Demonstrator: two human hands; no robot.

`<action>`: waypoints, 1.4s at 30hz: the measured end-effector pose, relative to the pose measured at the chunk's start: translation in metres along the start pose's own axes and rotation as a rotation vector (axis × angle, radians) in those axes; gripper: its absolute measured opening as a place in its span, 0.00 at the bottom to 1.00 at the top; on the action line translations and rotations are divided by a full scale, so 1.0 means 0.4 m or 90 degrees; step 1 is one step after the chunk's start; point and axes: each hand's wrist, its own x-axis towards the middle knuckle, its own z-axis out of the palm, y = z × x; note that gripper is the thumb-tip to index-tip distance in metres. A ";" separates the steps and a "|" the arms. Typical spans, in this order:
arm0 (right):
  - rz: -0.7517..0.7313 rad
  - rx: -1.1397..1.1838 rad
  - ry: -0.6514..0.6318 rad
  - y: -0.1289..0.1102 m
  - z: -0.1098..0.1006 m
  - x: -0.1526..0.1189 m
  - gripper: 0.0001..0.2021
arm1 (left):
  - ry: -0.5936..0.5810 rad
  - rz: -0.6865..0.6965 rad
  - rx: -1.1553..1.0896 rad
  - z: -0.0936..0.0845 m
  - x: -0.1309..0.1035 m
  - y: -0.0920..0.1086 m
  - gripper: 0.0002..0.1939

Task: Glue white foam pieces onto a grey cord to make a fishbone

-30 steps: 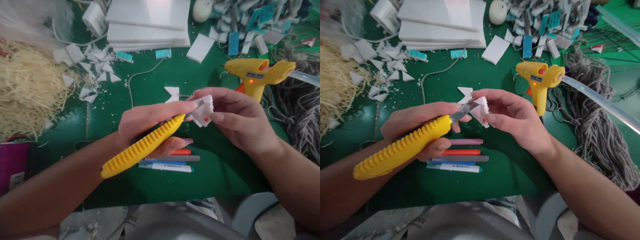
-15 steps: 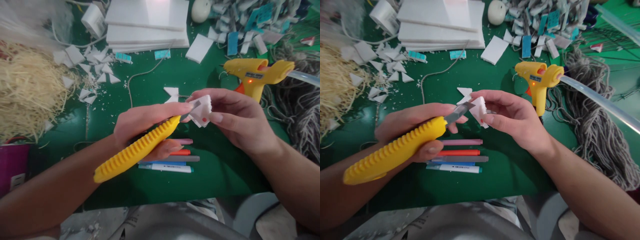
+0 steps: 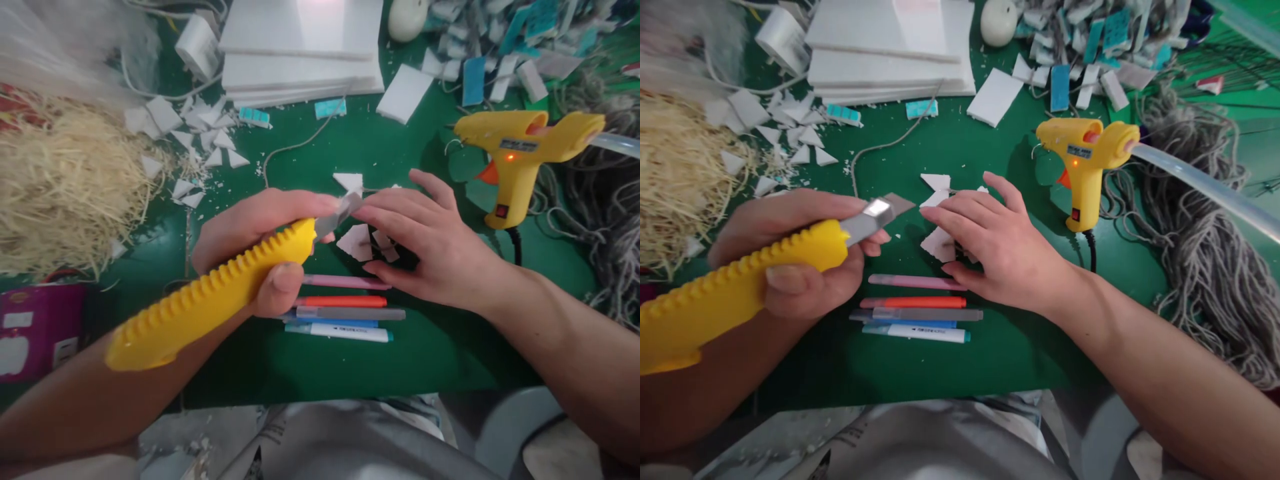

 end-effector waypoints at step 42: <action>0.035 0.040 -0.017 0.006 -0.008 -0.002 0.28 | -0.091 0.041 0.125 0.008 0.083 -0.003 0.08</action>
